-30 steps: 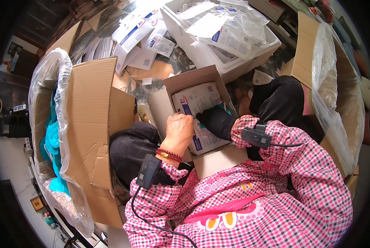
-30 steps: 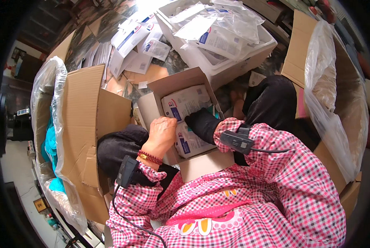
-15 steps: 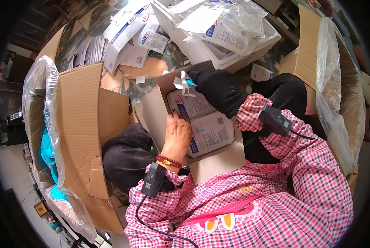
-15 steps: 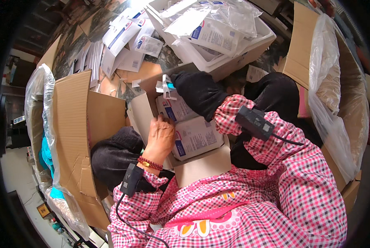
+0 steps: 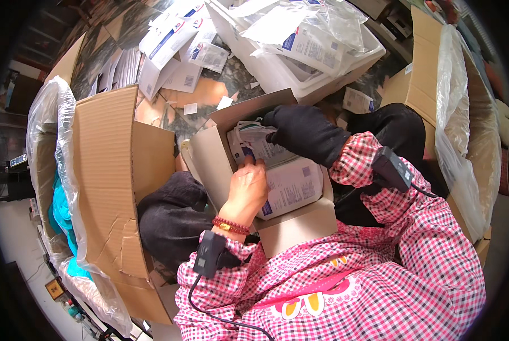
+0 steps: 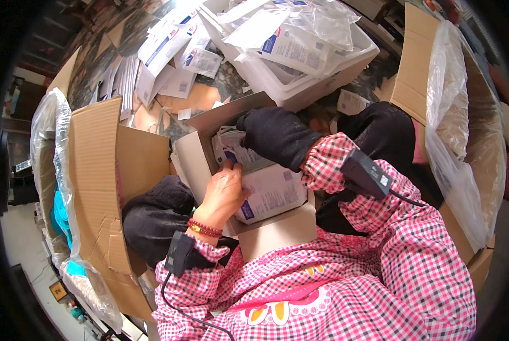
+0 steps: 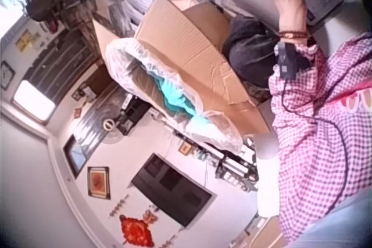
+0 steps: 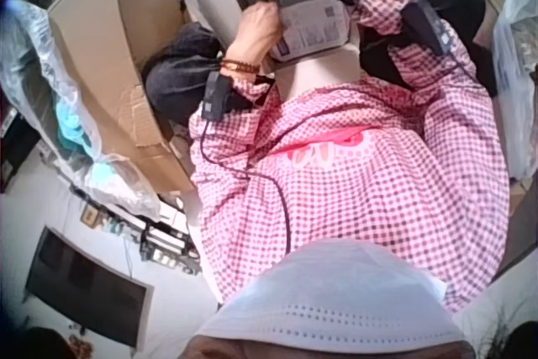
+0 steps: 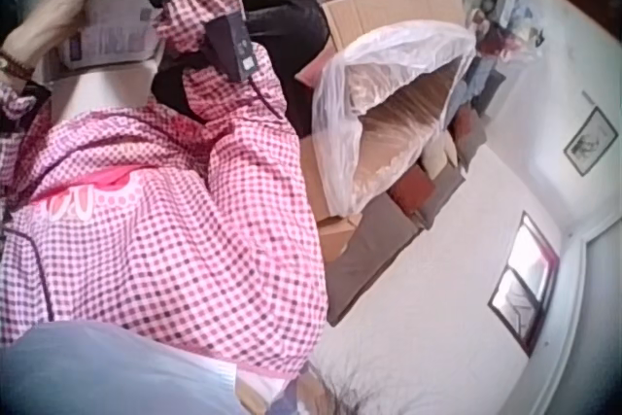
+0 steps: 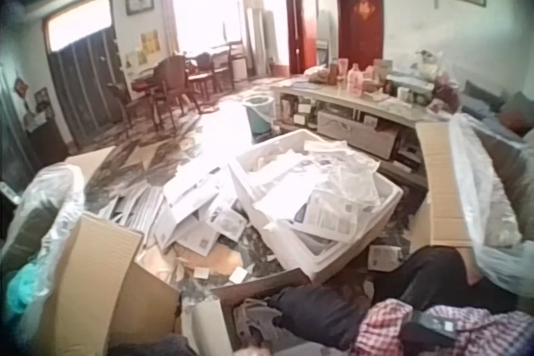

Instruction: The person is folding and placing surgical-style face masks into retail boxes.

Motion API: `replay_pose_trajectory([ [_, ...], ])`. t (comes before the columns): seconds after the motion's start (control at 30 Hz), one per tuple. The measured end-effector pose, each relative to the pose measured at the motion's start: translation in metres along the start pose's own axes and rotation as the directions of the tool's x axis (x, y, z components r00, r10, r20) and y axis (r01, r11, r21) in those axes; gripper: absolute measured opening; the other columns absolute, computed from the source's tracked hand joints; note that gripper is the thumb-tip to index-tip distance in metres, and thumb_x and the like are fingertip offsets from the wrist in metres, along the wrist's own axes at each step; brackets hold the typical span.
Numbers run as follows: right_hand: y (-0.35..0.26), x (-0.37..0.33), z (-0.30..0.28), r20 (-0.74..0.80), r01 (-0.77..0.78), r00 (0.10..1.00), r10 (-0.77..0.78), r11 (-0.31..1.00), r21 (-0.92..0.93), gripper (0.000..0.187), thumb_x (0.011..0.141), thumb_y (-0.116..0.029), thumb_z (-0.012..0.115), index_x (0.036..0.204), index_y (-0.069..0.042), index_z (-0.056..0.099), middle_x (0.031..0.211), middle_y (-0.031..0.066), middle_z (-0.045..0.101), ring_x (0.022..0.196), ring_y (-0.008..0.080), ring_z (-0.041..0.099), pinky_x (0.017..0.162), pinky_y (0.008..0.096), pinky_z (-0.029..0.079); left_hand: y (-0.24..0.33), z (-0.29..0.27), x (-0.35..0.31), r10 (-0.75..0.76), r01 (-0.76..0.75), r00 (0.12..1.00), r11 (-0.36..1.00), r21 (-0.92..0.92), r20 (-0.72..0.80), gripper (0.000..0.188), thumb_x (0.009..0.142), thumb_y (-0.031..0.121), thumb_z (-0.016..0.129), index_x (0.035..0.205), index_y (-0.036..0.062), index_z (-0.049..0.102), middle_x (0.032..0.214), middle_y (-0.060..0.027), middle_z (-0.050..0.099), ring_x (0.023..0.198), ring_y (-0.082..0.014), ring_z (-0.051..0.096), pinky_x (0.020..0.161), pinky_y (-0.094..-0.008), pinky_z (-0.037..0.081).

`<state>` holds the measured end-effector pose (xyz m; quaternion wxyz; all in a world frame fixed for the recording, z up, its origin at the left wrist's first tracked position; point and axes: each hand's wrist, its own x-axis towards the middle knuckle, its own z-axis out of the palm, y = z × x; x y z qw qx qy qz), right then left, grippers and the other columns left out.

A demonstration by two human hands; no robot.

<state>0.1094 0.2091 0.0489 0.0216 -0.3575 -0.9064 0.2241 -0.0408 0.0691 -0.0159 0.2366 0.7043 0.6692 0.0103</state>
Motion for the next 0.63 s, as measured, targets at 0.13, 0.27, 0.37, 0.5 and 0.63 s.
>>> replay_pose_trajectory([
  [0.13,0.004,-0.003,-0.019,0.032,0.033,0.999,-0.038,0.990,0.136,0.026,0.082,-0.026,0.071,0.105,-0.012,0.072,0.098,0.0132,0.070,0.091,0.0325,0.068,0.081,0.0424,0.054,0.015,-0.040,-0.019,0.098,-0.096,0.995,0.987,-0.130,0.011,0.027,0.075,0.010,0.073,0.096,0.0043,0.056,0.095,-0.0125,0.062,0.093,-0.0348,0.064,0.075,-0.0430,0.052],
  [0.27,0.023,-0.002,-0.014,0.129,0.154,0.967,-0.219,0.910,0.385,0.026,0.085,-0.035,0.067,0.100,-0.014,0.074,0.093,0.0144,0.071,0.088,0.0320,0.069,0.079,0.0435,0.054,0.030,-0.073,-0.031,0.307,-0.315,0.945,0.948,-0.052,-0.114,0.014,0.077,0.005,0.066,0.088,0.0068,0.057,0.091,-0.0073,0.063,0.090,-0.0296,0.065,0.075,-0.0397,0.052],
  [0.37,0.031,0.005,0.002,0.185,0.213,0.922,-0.340,0.846,0.489,0.041,0.088,-0.041,0.068,0.109,-0.005,0.070,0.103,0.0158,0.071,0.091,0.0311,0.068,0.082,0.0392,0.052,0.033,-0.088,-0.032,0.453,-0.461,0.810,0.884,0.071,-0.373,0.012,0.076,0.004,0.064,0.085,0.0070,0.058,0.092,-0.0061,0.062,0.091,-0.0263,0.064,0.087,-0.0391,0.053],
  [0.5,0.020,0.012,0.011,0.411,0.007,0.898,-0.159,0.938,0.347,0.048,0.094,-0.047,0.059,0.111,-0.004,0.069,0.099,0.0191,0.070,0.089,0.0314,0.068,0.085,0.0403,0.052,0.032,-0.094,-0.041,0.480,-0.500,0.720,0.860,0.104,-0.501,0.016,0.073,0.005,0.066,0.089,0.0068,0.062,0.097,-0.0026,0.064,0.101,-0.0201,0.064,0.104,-0.0454,0.047],
  [0.63,0.021,0.013,-0.005,0.567,-0.260,0.824,-0.017,0.876,0.405,0.068,0.087,-0.059,0.064,0.123,-0.001,0.065,0.116,0.0239,0.068,0.107,0.0303,0.065,0.095,0.0380,0.047,0.029,-0.088,-0.046,0.461,-0.512,0.724,0.857,0.047,-0.513,0.014,0.078,0.006,0.066,0.091,0.0087,0.064,0.101,-0.0035,0.064,0.102,-0.0206,0.064,0.105,-0.0449,0.046],
])
